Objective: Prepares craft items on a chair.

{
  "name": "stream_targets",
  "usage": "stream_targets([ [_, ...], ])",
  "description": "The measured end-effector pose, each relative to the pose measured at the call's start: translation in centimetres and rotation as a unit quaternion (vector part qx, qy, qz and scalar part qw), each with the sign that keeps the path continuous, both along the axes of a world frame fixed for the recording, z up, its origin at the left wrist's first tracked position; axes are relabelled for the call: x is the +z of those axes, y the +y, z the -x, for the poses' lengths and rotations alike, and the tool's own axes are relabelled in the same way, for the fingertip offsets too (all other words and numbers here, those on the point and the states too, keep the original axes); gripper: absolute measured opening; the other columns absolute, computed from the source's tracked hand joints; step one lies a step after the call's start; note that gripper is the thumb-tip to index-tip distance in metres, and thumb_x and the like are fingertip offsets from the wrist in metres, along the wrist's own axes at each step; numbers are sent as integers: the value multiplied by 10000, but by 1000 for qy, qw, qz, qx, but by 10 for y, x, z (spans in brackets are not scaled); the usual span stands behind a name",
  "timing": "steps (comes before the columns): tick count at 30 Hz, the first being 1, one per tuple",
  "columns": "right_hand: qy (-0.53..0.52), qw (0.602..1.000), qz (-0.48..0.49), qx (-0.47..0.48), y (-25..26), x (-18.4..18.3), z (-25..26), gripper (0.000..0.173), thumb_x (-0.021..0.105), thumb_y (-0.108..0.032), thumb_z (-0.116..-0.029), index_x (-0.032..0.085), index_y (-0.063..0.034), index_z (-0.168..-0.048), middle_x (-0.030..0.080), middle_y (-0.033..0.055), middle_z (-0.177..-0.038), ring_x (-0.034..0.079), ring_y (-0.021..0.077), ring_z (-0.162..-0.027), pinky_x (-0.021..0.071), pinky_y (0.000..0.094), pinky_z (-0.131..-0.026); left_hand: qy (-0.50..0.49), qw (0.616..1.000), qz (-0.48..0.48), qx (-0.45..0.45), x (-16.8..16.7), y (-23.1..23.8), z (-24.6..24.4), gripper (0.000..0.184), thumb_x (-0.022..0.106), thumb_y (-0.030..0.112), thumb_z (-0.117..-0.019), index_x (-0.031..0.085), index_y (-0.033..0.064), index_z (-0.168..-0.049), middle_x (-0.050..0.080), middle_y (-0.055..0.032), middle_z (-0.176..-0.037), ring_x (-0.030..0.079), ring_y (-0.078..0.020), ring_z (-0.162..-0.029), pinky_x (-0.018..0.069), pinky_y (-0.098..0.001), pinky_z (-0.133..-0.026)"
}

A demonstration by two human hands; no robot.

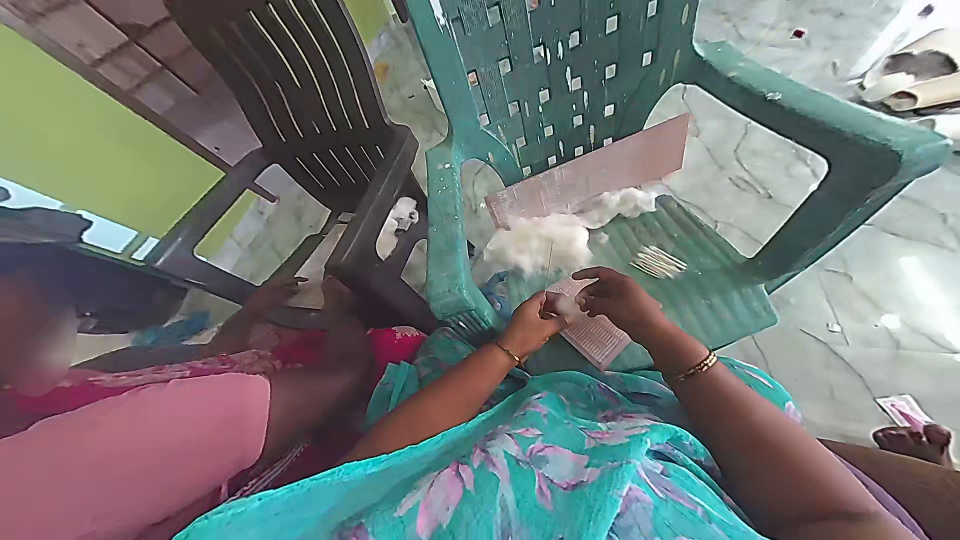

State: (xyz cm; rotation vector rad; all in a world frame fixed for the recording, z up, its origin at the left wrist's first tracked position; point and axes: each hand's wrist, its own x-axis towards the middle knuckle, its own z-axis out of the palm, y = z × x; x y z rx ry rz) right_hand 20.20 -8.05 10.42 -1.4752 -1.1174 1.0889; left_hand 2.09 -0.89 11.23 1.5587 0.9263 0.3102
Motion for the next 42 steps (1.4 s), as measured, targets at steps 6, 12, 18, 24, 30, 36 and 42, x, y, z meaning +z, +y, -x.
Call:
stream_targets([
  [6, 27, 1000, -1, -16, -13, 2, 4, 372, 661, 14, -959, 578, -17, -1320, 709, 70, -915, 668, 108, -754, 572, 292, -728, 12, 1000, -17, 20, 5, -7, 2, 178, 600, 126, -1038, 637, -31, -1114, 657, -57, -917, 587, -80, -785, 496, -255, -755],
  [12, 8, 1000, 19, 22, -17, 0, 9, 424, 664, 29, -943, 566, -40, -1350, 710, 80, -898, 644, 101, -727, 546, 282, -695, 27, 999, -7, 16, 4, -14, 2, 176, 632, 126, -1024, 644, -36, -1092, 649, -47, -888, 573, -59, -753, 491, -233, -734],
  [18, -64, 997, 36, 5, -13, -6, 4, 429, 690, -4, -943, 577, -61, -1353, 717, 86, -887, 645, 123, -729, 545, 322, -709, 55, 998, -3, 19, 1, -13, 4, 173, 658, 145, -1013, 656, -24, -1050, 624, -30, -841, 540, -52, -700, 470, -222, -685],
  [24, -254, 966, 43, -2, -4, -18, 12, 419, 637, -47, -977, 589, -74, -1393, 740, 159, -936, 705, 315, -829, 550, 540, -806, 174, 983, -46, -23, -19, 0, -1, 292, 611, 215, -1040, 648, -49, -1159, 664, -177, -1056, 644, -220, -890, 541, -395, -859],
  [30, -336, 941, 38, 15, 2, -26, 13, 467, 619, -50, -974, 556, -81, -1436, 733, 206, -1006, 696, 427, -977, 507, 634, -903, 204, 975, -79, -34, -12, -3, 5, 505, 595, 313, -1053, 495, -52, -1388, 654, -222, -1198, 653, -290, -1089, 510, -446, -1001],
  [36, -369, 929, 23, 4, 4, -26, 11, 542, 655, -33, -946, 527, -80, -1471, 706, 218, -1133, 637, 454, -1137, 466, 640, -993, 174, 971, -152, -63, -10, -12, 23, 417, 309, 195, -1142, 488, -107, -1367, 566, -293, -1346, 600, -329, -1235, 475, -421, -1078],
  [42, -382, 923, 2, -42, 7, -35, 6, 591, 779, -117, -889, 554, -50, -1433, 665, 244, -1223, 622, 441, -1165, 470, 618, -1011, 213, 953, -192, -98, -8, -9, 15, 335, 427, 111, -1096, 595, -62, -1329, 613, -247, -1340, 575, -320, -1301, 422, -419, -1143],
])
